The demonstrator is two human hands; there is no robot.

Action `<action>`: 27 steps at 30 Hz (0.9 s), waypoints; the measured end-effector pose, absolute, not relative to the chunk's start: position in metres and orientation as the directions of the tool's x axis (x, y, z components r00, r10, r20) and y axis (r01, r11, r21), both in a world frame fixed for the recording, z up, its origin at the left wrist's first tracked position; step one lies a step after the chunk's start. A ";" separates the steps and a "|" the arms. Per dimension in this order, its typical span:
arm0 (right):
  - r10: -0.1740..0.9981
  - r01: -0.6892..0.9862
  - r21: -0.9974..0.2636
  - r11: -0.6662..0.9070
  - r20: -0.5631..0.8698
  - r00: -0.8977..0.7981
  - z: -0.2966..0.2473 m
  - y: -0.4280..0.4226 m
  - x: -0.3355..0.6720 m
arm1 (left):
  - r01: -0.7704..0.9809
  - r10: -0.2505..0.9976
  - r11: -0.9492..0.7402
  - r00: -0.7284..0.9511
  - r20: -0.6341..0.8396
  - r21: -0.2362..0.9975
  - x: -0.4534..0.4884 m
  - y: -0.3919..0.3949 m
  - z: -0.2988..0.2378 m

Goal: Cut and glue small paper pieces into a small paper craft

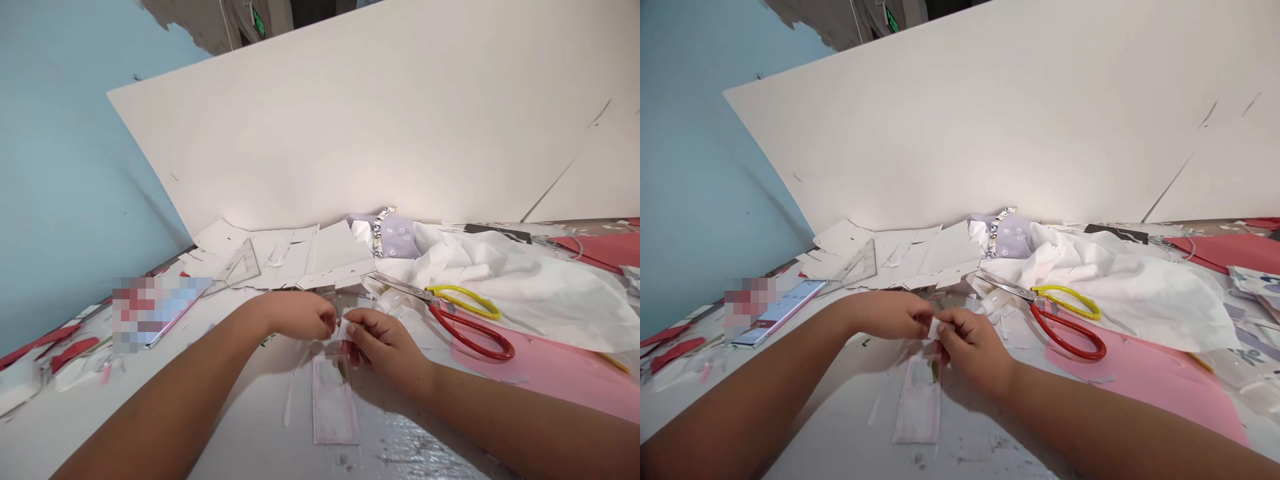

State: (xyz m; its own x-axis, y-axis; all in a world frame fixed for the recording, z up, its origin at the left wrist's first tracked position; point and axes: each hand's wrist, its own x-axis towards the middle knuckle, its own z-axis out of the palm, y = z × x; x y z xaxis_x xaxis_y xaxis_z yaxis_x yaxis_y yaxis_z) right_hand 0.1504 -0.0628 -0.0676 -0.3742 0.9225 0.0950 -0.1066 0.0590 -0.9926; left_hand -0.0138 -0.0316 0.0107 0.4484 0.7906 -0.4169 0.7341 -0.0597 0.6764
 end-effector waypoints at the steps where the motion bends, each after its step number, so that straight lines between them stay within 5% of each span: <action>1: 0.931 -0.109 -0.989 0.100 0.131 -0.341 -0.067 -0.063 0.151 | 0.852 0.800 -0.166 0.411 -0.438 0.496 -0.012 -0.038 0.013; 4: 0.932 -0.143 -0.971 0.192 0.226 -0.282 -0.066 -0.062 0.153 | 0.931 0.822 -0.329 0.365 -0.436 0.159 -0.005 -0.056 0.014; 8: 0.934 -0.202 -0.960 0.192 0.242 -0.264 -0.066 -0.061 0.155 | 0.932 0.810 -0.344 0.357 -0.465 0.116 0.001 -0.072 0.010; 13: 0.917 -0.033 -0.940 0.341 0.340 -0.211 -0.066 -0.058 0.158 | 0.949 0.808 -0.297 0.309 -0.502 0.107 0.000 -0.075 0.007; 20: 0.932 -0.018 -0.946 0.323 0.321 -0.169 -0.066 -0.059 0.158 | 0.929 0.814 -0.231 0.347 -0.466 0.288 -0.008 -0.071 0.000; 27: 0.964 -0.119 -0.963 0.242 0.253 -0.082 -0.060 -0.057 0.159 | 0.611 0.824 0.036 0.429 -0.370 0.791 -0.018 -0.063 -0.010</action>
